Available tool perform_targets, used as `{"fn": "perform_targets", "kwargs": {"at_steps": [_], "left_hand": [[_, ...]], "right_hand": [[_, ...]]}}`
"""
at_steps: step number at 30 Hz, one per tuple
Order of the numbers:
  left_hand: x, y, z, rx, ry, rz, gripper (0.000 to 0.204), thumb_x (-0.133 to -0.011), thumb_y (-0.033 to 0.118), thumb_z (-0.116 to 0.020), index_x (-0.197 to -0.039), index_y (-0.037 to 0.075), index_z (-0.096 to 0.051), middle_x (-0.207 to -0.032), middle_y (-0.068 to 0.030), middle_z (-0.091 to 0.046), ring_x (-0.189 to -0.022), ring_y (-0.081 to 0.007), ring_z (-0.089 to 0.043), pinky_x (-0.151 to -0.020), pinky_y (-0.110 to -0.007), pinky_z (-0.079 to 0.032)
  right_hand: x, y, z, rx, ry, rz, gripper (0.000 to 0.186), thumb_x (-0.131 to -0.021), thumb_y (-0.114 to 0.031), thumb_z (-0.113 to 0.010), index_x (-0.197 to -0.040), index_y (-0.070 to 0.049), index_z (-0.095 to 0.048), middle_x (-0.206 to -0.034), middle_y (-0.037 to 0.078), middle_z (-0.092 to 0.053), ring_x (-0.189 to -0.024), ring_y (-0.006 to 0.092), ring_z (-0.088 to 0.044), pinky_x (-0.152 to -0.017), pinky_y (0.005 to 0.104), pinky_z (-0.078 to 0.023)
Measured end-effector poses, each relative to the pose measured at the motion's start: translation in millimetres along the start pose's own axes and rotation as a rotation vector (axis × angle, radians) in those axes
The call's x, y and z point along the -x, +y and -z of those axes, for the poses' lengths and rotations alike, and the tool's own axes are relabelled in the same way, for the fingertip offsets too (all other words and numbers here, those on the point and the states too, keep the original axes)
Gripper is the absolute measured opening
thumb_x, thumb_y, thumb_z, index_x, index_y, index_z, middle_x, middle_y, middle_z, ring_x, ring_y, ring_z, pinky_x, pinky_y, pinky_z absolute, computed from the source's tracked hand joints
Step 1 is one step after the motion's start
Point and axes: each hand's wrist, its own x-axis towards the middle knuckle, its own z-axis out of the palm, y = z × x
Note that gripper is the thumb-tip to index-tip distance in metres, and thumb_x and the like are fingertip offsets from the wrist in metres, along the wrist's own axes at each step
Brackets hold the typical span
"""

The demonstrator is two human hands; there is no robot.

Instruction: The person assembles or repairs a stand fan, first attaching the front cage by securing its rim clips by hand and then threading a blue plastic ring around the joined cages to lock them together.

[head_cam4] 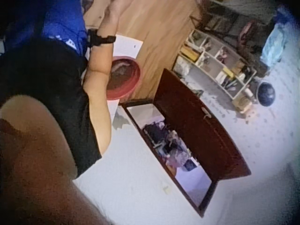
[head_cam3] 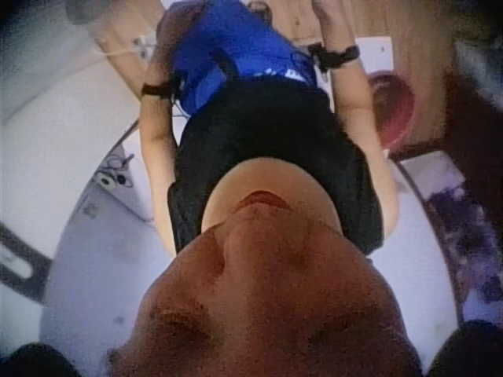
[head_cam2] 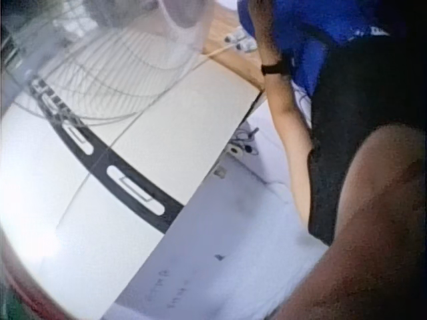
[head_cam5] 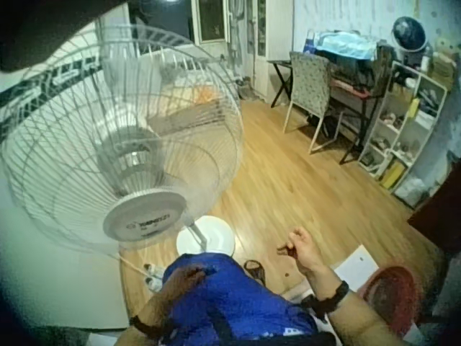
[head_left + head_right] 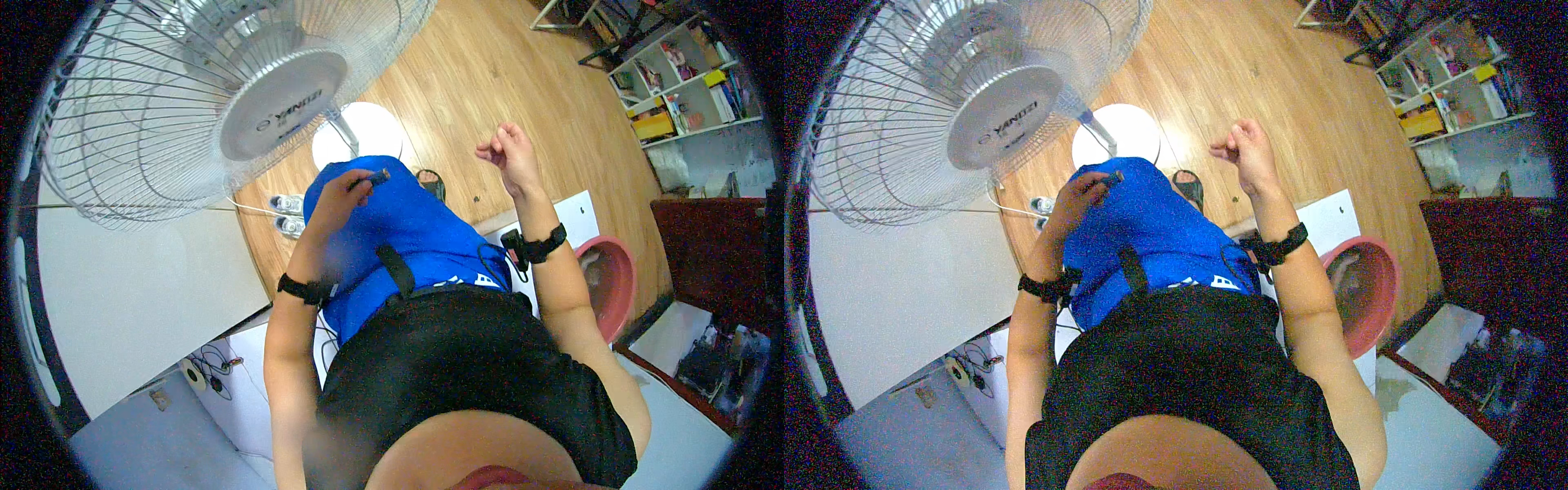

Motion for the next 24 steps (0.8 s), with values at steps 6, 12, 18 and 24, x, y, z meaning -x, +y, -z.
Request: {"fn": "perform_targets", "kwargs": {"at_steps": [6,12,18,24], "left_hand": [[20,-9,2,0.008,-0.018,-0.018,0.019,-0.091,0.015,-0.046,-0.103,0.002,-0.054,-0.073,-0.0016,-0.053,-0.065,-0.0098,-0.049,-0.06,-0.024,-0.043],[30,-4,3,0.368,-0.037,-0.055,0.02,-0.095,0.016,-0.038,-0.109,0.004,-0.046,-0.073,-0.0008,-0.046,-0.067,-0.0097,-0.044,-0.062,-0.023,-0.038],[30,21,3,0.096,-0.047,-0.056,0.025,-0.091,0.019,-0.047,-0.111,0.003,-0.046,-0.081,-0.003,-0.049,-0.073,-0.0099,-0.045,-0.063,-0.023,-0.038],[30,39,-7,0.043,-0.014,-0.07,0.034,-0.085,0.022,-0.056,-0.11,0.002,-0.046,-0.093,-0.0072,-0.053,-0.083,-0.0123,-0.049,-0.072,-0.024,-0.041]], "right_hand": [[-2,9,4,-0.223,-0.17,-0.102,0.009,-0.09,-0.018,-0.045,-0.086,-0.011,-0.041,-0.062,-0.001,-0.042,-0.053,0.0094,-0.044,-0.05,0.0245,-0.043],[-15,28,24,-0.161,-0.313,-0.241,0.01,-0.087,-0.015,-0.048,-0.094,-0.009,-0.045,-0.074,0.006,-0.049,-0.06,0.0151,-0.048,-0.05,0.0271,-0.039],[-9,43,-14,1.186,-0.168,0.496,0.058,-0.078,-0.021,-0.06,-0.127,0.002,-0.036,-0.129,0.022,-0.037,-0.118,0.0379,-0.037,-0.1,0.0395,-0.03],[46,28,-101,0.617,-1.04,0.035,0.038,-0.085,-0.022,-0.055,-0.117,-0.001,-0.048,-0.102,0.011,-0.056,-0.091,0.0178,-0.053,-0.079,0.029,-0.043]]}}
